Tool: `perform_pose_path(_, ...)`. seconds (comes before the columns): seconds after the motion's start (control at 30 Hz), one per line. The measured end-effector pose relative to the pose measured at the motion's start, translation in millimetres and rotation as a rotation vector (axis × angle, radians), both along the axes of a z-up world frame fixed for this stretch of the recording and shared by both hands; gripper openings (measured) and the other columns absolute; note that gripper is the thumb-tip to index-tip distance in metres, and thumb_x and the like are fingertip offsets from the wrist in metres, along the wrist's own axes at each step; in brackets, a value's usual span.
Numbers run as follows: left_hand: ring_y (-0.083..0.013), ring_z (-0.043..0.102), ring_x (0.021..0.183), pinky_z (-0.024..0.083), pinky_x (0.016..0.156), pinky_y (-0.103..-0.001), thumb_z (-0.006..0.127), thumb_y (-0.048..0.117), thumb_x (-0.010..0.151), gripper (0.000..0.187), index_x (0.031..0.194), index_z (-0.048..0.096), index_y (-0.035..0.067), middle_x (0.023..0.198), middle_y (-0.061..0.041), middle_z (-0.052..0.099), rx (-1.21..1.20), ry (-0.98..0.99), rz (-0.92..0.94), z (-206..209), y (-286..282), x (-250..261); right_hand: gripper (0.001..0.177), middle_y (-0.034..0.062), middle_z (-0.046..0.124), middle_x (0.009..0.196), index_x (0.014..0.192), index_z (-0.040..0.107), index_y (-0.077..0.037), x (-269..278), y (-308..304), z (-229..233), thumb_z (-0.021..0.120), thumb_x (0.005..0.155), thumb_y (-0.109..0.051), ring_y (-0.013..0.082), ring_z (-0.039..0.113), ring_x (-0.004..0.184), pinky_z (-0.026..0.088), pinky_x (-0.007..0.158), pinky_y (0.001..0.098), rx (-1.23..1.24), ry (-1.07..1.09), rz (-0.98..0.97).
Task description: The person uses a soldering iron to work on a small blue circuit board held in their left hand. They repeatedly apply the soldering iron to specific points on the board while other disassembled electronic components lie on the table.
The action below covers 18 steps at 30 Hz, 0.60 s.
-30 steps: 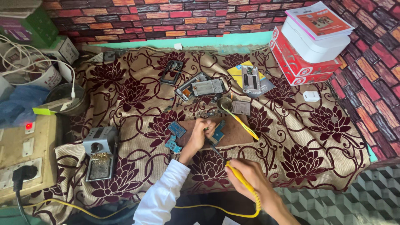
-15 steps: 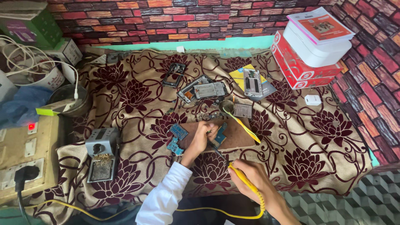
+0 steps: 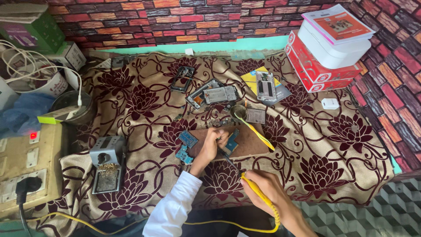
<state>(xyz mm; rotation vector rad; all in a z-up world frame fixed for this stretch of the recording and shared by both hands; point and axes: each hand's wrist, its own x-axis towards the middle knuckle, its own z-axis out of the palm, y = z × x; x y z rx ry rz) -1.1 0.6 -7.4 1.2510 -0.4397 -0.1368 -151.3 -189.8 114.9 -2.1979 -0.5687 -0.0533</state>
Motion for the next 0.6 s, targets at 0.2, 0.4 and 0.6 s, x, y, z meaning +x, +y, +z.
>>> perform_pose_path(0.2, -0.0149, 0.027, 0.056, 0.028, 0.056, -0.033, 0.037, 0.038, 0.098, 0.043, 0.068, 0.023, 0.012, 0.062, 0.002, 0.02, -0.01, -0.016, -0.016, 1, -1, 5, 0.008, 0.0119, 0.064, 0.072, 0.086, 0.059, 0.002, -5, 2, -5, 0.067, 0.085, -0.002, 0.0249, 0.062, 0.058, 0.049, 0.053, 0.0359, 0.003, -0.225, 0.161)
perform_pose_path(0.4, -0.0135, 0.023, 0.055, 0.024, 0.054, -0.033, 0.039, 0.038, 0.097, 0.043, 0.066, 0.022, 0.013, 0.062, 0.003, 0.018, -0.016, -0.008, -0.018, -4, 1, 4, 0.012, 0.0059, 0.058, 0.046, 0.078, 0.061, -0.003, 15, -14, -37, 0.065, 0.09, -0.006, 0.0103, 0.051, 0.036, 0.038, 0.036, 0.0322, 0.101, 0.154, -0.111)
perform_pose_path(0.6, -0.0137, 0.025, 0.055, 0.026, 0.054, -0.033, 0.038, 0.036, 0.095, 0.04, 0.065, 0.023, 0.013, 0.06, 0.002, 0.021, 0.014, -0.023, -0.004, 0, -1, 6, 0.025, 0.002, 0.044, 0.049, 0.069, 0.052, -0.001, 18, -28, -67, 0.064, 0.09, -0.004, 0.0057, 0.04, 0.044, 0.032, 0.04, 0.027, 0.224, -0.081, -0.251)
